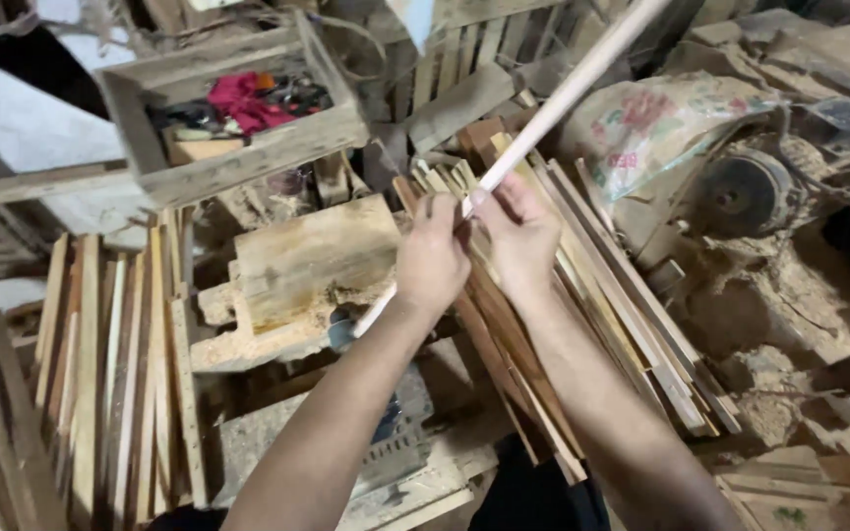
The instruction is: Processing thin wooden strips by aligning them on a jig and using a stationary machine
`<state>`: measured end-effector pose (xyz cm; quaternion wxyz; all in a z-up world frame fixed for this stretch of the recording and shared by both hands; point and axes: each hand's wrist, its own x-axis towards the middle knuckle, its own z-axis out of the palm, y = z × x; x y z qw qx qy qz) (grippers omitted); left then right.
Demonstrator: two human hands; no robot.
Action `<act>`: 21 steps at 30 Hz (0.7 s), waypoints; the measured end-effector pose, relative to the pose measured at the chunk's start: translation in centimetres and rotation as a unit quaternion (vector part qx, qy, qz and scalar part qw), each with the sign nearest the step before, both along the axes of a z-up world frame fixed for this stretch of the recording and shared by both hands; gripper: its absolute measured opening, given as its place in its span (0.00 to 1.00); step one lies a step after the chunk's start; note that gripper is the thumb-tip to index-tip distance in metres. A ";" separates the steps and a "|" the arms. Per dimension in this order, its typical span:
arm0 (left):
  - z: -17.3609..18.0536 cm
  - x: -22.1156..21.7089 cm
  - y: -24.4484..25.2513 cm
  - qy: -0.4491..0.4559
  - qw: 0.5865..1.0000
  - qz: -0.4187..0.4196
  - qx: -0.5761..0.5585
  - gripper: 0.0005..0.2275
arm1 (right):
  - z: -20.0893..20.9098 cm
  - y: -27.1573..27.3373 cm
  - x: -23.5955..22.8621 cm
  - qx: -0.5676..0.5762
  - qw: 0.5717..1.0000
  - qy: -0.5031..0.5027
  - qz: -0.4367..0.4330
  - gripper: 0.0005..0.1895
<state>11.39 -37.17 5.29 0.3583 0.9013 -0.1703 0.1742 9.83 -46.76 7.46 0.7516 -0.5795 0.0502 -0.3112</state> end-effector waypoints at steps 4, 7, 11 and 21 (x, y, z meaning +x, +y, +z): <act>2.6 -0.9 1.5 -0.029 0.999 -0.005 -0.041 0.10 | 5.3 2.0 -1.2 -0.096 0.990 -0.089 0.046 0.20; 4.6 -2.3 3.2 -0.050 0.996 0.020 -0.069 0.10 | 7.0 2.9 -1.4 -0.182 0.971 -0.128 0.087 0.22; 3.3 -4.5 8.3 0.032 0.999 0.003 -0.023 0.08 | 4.8 3.5 -0.3 -0.356 0.907 -0.111 0.193 0.18; -12.3 -1.8 28.0 -0.035 0.951 0.247 0.183 0.20 | -10.0 3.4 5.6 -0.464 0.828 -0.014 0.314 0.20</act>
